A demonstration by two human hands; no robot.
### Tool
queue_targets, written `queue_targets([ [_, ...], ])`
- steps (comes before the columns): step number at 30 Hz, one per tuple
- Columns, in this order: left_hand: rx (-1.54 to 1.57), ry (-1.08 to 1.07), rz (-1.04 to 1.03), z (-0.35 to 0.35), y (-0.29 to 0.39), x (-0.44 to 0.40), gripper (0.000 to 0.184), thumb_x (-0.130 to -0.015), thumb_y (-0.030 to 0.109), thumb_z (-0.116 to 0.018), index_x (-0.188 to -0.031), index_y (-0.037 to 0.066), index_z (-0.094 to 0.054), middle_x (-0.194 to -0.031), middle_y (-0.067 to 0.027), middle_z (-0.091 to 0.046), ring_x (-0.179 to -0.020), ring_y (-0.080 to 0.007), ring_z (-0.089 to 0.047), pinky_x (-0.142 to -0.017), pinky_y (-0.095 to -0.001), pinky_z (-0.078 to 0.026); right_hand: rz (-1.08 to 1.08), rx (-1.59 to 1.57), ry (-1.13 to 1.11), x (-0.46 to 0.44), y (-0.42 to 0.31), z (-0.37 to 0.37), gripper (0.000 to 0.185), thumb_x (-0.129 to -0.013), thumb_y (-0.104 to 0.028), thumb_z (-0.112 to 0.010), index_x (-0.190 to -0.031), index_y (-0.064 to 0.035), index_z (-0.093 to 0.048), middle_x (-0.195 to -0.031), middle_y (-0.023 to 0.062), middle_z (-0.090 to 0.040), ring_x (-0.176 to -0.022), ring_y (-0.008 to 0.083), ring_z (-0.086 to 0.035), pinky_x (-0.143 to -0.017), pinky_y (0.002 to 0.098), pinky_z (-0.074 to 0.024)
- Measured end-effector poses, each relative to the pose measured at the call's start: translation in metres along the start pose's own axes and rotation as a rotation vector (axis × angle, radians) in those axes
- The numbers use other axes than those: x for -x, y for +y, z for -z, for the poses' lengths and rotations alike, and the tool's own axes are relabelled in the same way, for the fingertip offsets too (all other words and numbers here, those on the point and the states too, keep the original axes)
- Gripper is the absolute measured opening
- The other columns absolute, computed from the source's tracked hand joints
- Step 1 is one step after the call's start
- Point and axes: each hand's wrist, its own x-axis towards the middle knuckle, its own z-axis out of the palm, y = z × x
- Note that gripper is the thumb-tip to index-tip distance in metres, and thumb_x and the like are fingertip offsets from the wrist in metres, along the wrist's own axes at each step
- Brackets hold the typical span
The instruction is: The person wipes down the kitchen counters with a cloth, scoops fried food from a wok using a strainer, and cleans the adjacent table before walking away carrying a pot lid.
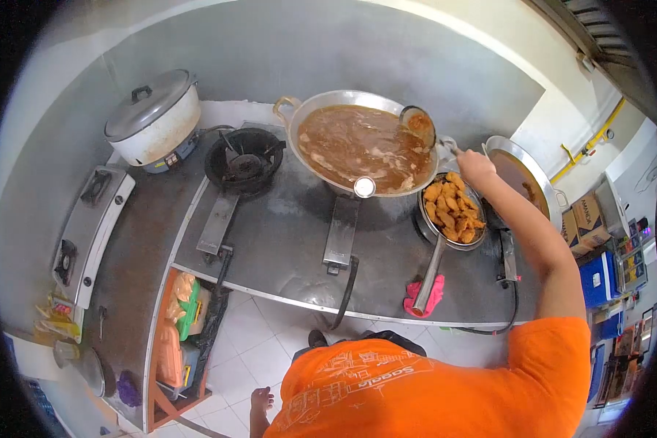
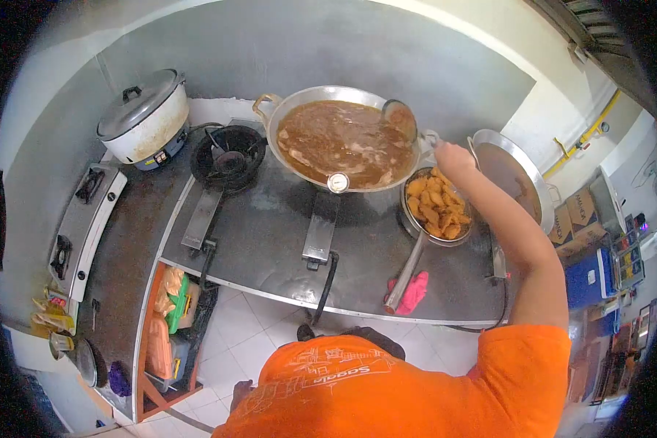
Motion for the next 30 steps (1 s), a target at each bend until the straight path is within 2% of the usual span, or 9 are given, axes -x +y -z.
queue_targets([
  [9, 0.281, 0.191, 0.166, -0.014, 0.048, 0.039, 0.015, -0.095, 0.022, -0.062, -0.104, 0.011, -0.062, -0.076, -0.0071, -0.066, -0.055, -0.0139, -0.057, -0.045, -0.0305, -0.043, 0.474, -0.209, -0.155, -0.038, -0.062, -0.048, 0.024, -0.086, -0.002, -0.052, -0.105, 0.0027, -0.066, -0.093, 0.0279, -0.068, -0.089, 0.0466, -0.067, -0.078, 0.0490, -0.0546],
  [11, -0.193, 0.361, -0.771, -0.012, -0.003, -0.019, 0.011, -0.091, 0.018, -0.064, -0.095, 0.008, -0.065, -0.077, -0.0110, -0.067, -0.060, -0.0212, -0.060, -0.051, -0.0375, -0.047, 0.511, -0.233, -0.212, -0.042, -0.082, -0.044, 0.023, -0.086, -0.002, -0.053, -0.104, 0.0030, -0.066, -0.089, 0.0288, -0.068, -0.088, 0.0487, -0.066, -0.076, 0.0494, -0.0535],
  [12, -0.664, 0.490, -0.788, -0.015, 0.036, -0.019, 0.011, -0.086, 0.015, -0.065, -0.090, 0.005, -0.067, -0.077, -0.0160, -0.066, -0.069, -0.0313, -0.063, -0.063, -0.0444, -0.050, 0.542, -0.330, -0.152, -0.048, -0.089, -0.046, 0.026, -0.087, -0.004, -0.054, -0.109, 0.0010, -0.066, -0.082, 0.0256, -0.068, -0.081, 0.0439, -0.067, -0.072, 0.0475, -0.0530],
  [13, -0.215, 0.410, -0.656, -0.030, 0.076, -0.016, 0.015, -0.085, 0.016, -0.062, -0.091, 0.002, -0.066, -0.079, -0.0193, -0.066, -0.079, -0.0385, -0.062, -0.074, -0.0491, -0.049, 0.571, -0.427, -0.091, -0.052, -0.097, -0.051, 0.029, -0.089, -0.006, -0.055, -0.115, -0.0010, -0.067, -0.074, 0.0224, -0.067, -0.074, 0.0391, -0.068, -0.067, 0.0455, -0.0526],
  [15, 0.039, 0.233, -0.370, -0.060, 0.207, 0.014, 0.021, -0.092, 0.020, -0.060, -0.094, 0.000, -0.068, -0.076, -0.0116, -0.069, -0.063, -0.0214, -0.064, -0.059, -0.0377, -0.052, 0.493, -0.556, -0.207, -0.027, -0.117, -0.010, 0.033, -0.091, -0.009, -0.057, -0.122, -0.0031, -0.065, -0.071, 0.0169, -0.065, -0.067, 0.0311, -0.065, -0.062, 0.0418, -0.0508],
  [17, 0.153, 0.019, -0.511, -0.092, 0.284, -0.005, 0.023, -0.093, 0.020, -0.063, -0.101, 0.000, -0.069, -0.078, -0.0073, -0.069, -0.060, -0.0148, -0.062, -0.057, -0.0331, -0.051, 0.327, -0.906, -0.367, -0.029, -0.124, -0.016, 0.043, -0.097, -0.018, -0.060, -0.139, -0.0092, -0.059, -0.067, 0.0015, -0.057, -0.054, 0.0106, -0.050, -0.049, 0.0302, -0.0434],
  [19, 0.267, -0.160, -0.503, -0.133, 0.356, -0.019, 0.033, -0.096, 0.026, -0.064, -0.116, 0.000, -0.064, -0.085, -0.0099, -0.069, -0.057, -0.0145, -0.061, -0.050, -0.0293, -0.048, 0.287, -1.081, -0.401, -0.019, -0.128, -0.001, 0.042, -0.097, -0.018, -0.062, -0.138, -0.0096, -0.060, -0.069, -0.0018, -0.058, -0.052, 0.0096, -0.048, -0.048, 0.0278, -0.0412],
  [23, 0.320, -0.400, -0.468, -0.188, 0.430, -0.074, 0.030, -0.097, 0.029, -0.063, -0.103, 0.000, -0.063, -0.076, -0.0101, -0.068, -0.049, -0.0154, -0.059, -0.041, -0.0304, -0.044, 0.134, -1.275, -0.456, -0.001, -0.133, 0.005, 0.039, -0.101, -0.021, -0.061, -0.140, -0.0185, -0.060, -0.066, -0.0044, -0.049, -0.050, 0.0065, -0.042, -0.041, 0.0238, -0.0342],
  [30, -0.019, -0.041, -0.659, -0.219, 0.445, -0.072, 0.021, -0.093, 0.023, -0.065, -0.094, 0.002, -0.065, -0.073, -0.0137, -0.070, -0.056, -0.0225, -0.067, -0.050, -0.0376, -0.052, 0.069, -1.416, -0.500, 0.011, -0.128, 0.008, 0.046, -0.101, -0.017, -0.060, -0.146, -0.0157, -0.052, -0.063, -0.0030, -0.046, -0.047, 0.0071, -0.037, -0.041, 0.0253, -0.0286],
])
